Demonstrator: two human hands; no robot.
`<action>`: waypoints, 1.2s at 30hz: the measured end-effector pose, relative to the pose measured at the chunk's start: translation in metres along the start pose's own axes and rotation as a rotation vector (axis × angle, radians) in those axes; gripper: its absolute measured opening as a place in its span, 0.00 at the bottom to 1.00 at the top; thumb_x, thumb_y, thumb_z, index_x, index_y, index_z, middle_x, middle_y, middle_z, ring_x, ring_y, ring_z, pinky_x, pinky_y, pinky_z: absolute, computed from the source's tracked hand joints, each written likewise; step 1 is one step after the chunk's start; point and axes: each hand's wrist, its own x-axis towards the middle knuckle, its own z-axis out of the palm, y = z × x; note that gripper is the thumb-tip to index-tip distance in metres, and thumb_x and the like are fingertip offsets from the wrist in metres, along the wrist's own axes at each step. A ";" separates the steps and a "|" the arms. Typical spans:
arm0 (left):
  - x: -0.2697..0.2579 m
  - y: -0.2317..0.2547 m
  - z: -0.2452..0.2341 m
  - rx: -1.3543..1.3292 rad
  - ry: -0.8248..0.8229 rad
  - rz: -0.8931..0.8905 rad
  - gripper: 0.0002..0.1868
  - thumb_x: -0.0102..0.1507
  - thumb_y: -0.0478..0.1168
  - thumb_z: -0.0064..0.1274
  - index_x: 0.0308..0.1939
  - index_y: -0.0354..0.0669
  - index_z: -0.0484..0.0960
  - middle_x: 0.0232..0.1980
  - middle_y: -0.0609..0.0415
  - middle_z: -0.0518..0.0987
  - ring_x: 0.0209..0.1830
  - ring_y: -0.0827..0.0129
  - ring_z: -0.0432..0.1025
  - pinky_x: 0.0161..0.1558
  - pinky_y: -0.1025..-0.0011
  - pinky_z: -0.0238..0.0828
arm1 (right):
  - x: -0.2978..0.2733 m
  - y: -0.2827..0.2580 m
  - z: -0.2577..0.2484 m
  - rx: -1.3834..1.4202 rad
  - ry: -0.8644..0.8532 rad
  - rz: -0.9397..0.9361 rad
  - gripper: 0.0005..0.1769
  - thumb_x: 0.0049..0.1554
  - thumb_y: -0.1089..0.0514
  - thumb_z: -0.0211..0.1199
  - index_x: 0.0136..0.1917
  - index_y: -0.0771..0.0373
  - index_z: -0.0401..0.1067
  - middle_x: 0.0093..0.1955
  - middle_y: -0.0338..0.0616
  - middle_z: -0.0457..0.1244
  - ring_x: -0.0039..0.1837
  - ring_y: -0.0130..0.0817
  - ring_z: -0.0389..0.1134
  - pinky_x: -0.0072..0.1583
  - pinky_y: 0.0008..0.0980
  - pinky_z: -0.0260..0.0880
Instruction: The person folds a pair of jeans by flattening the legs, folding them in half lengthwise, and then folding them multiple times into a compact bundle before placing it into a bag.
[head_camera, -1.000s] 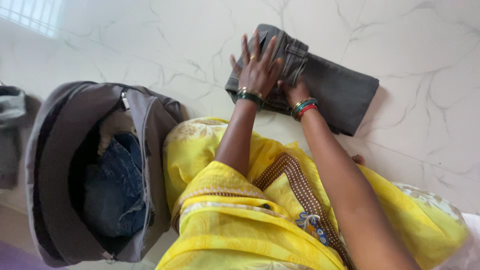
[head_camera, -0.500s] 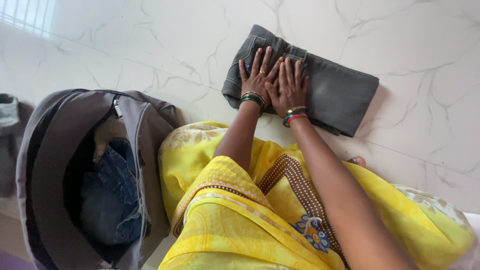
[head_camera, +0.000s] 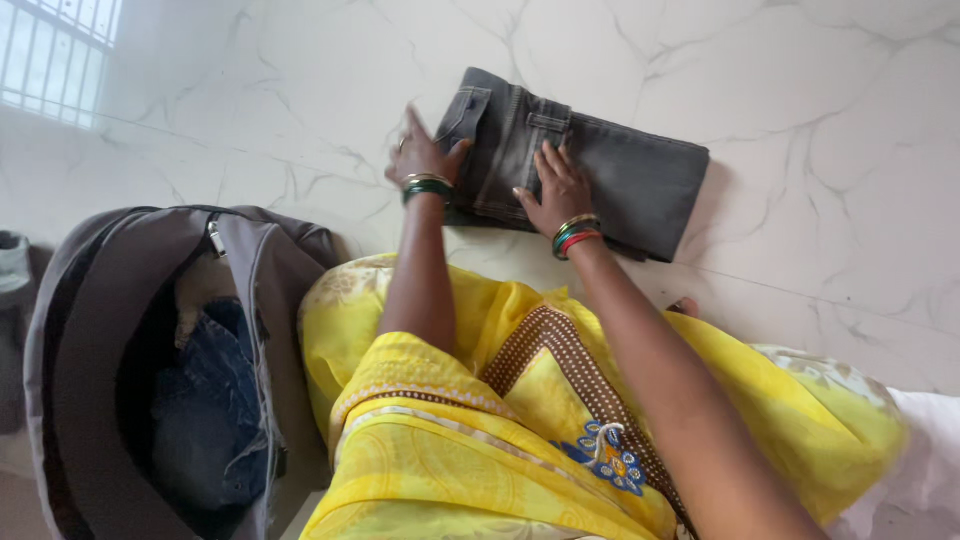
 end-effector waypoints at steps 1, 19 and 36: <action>0.005 -0.010 -0.004 -0.001 0.000 0.007 0.58 0.51 0.65 0.65 0.78 0.52 0.55 0.69 0.47 0.72 0.64 0.50 0.67 0.54 0.43 0.66 | -0.009 0.002 0.005 0.094 0.047 -0.027 0.44 0.60 0.37 0.60 0.80 0.62 0.54 0.86 0.48 0.41 0.85 0.51 0.40 0.80 0.53 0.42; -0.211 0.225 0.123 -0.596 -0.352 0.667 0.35 0.53 0.49 0.62 0.62 0.44 0.69 0.42 0.38 0.82 0.45 0.47 0.78 0.49 0.54 0.75 | -0.088 0.174 -0.149 1.690 -0.037 0.737 0.46 0.54 0.20 0.42 0.65 0.59 0.68 0.62 0.44 0.68 0.65 0.42 0.68 0.64 0.48 0.66; -0.165 0.143 0.069 0.008 -0.235 0.651 0.43 0.63 0.70 0.46 0.79 0.76 0.48 0.85 0.57 0.35 0.84 0.50 0.33 0.70 0.27 0.36 | -0.083 0.192 -0.115 1.186 0.043 0.564 0.33 0.53 0.43 0.70 0.64 0.65 0.71 0.58 0.45 0.70 0.56 0.33 0.71 0.59 0.34 0.71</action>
